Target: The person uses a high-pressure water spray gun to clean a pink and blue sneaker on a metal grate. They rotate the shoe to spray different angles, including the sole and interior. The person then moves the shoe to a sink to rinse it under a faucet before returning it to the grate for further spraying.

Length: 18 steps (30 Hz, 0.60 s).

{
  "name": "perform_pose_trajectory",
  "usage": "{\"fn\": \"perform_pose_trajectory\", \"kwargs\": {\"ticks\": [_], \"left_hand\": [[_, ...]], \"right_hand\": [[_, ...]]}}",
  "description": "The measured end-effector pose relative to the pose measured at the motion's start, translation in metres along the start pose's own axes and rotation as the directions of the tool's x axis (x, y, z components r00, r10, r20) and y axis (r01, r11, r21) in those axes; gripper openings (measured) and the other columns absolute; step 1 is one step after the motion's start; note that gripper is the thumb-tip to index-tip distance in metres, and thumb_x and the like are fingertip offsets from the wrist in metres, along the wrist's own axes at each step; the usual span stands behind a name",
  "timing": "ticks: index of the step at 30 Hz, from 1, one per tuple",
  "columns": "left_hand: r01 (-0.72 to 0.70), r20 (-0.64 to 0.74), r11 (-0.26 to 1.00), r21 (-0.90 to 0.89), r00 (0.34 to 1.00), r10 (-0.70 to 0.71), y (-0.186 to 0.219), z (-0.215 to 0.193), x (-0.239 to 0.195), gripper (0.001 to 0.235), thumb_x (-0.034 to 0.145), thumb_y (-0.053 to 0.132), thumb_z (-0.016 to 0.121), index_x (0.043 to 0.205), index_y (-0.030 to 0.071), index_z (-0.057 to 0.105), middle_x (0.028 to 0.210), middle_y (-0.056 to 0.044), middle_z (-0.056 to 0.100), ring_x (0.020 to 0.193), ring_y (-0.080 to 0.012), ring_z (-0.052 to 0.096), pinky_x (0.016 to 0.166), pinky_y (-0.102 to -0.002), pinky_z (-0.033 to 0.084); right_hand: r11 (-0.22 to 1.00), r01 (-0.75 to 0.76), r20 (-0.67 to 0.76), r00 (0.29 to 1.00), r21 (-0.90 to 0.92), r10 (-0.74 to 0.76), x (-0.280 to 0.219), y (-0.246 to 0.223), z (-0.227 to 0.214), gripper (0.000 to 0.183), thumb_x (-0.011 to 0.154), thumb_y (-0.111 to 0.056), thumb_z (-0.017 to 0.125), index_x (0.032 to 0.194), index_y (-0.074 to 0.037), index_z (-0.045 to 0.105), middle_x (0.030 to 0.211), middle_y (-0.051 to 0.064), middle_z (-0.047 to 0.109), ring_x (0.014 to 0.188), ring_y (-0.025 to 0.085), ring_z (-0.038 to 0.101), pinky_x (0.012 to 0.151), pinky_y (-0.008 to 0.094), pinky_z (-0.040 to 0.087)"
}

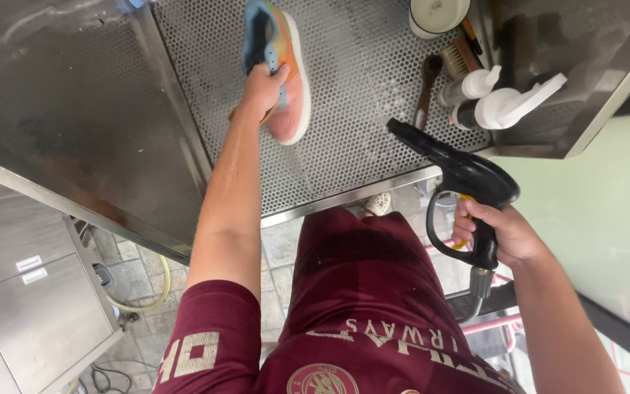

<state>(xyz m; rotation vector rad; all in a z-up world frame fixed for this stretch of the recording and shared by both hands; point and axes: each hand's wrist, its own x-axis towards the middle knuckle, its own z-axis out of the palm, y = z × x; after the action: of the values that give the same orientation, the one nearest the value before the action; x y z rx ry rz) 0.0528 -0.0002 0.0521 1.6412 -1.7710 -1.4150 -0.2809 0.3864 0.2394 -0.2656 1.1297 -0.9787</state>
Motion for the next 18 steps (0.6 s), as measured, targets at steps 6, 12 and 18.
{"fn": "perform_pose_trajectory", "kwargs": {"ticks": [6,12,18], "left_hand": [[-0.078,-0.021,0.950,-0.302,0.997,0.076,0.014,0.013,-0.020,0.039,0.103,0.030,0.059,0.123,-0.003,0.066,0.112,-0.013,0.075,0.097,-0.0179,0.072,0.085,-0.033,0.057],[-0.030,-0.017,0.969,-0.245,0.999,0.027,0.010,0.018,-0.014,0.036,0.105,0.026,0.062,0.123,-0.004,0.068,0.115,-0.011,0.075,0.103,-0.0161,0.071,0.091,-0.030,0.054],[-0.021,0.035,0.909,-0.416,0.999,0.039,-0.007,0.013,-0.008,0.037,0.104,0.027,0.060,0.126,-0.002,0.067,0.114,-0.008,0.074,0.100,-0.0144,0.067,0.087,-0.030,0.055]], "right_hand": [[0.990,-0.134,-0.053,0.990,-0.039,0.132,0.008,-0.018,-0.014,0.029,0.091,-0.029,0.071,0.084,-0.006,0.054,0.065,0.003,0.049,0.059,0.016,0.049,0.057,0.035,0.045],[0.992,-0.122,-0.002,0.992,-0.027,0.122,0.019,-0.034,-0.010,0.025,0.091,-0.027,0.070,0.088,-0.006,0.057,0.062,0.002,0.048,0.057,0.015,0.049,0.056,0.034,0.045],[0.991,-0.091,-0.089,0.993,-0.096,0.082,0.028,-0.038,-0.006,0.028,0.092,-0.027,0.068,0.081,-0.005,0.054,0.061,0.004,0.048,0.054,0.017,0.050,0.054,0.036,0.047]]}}
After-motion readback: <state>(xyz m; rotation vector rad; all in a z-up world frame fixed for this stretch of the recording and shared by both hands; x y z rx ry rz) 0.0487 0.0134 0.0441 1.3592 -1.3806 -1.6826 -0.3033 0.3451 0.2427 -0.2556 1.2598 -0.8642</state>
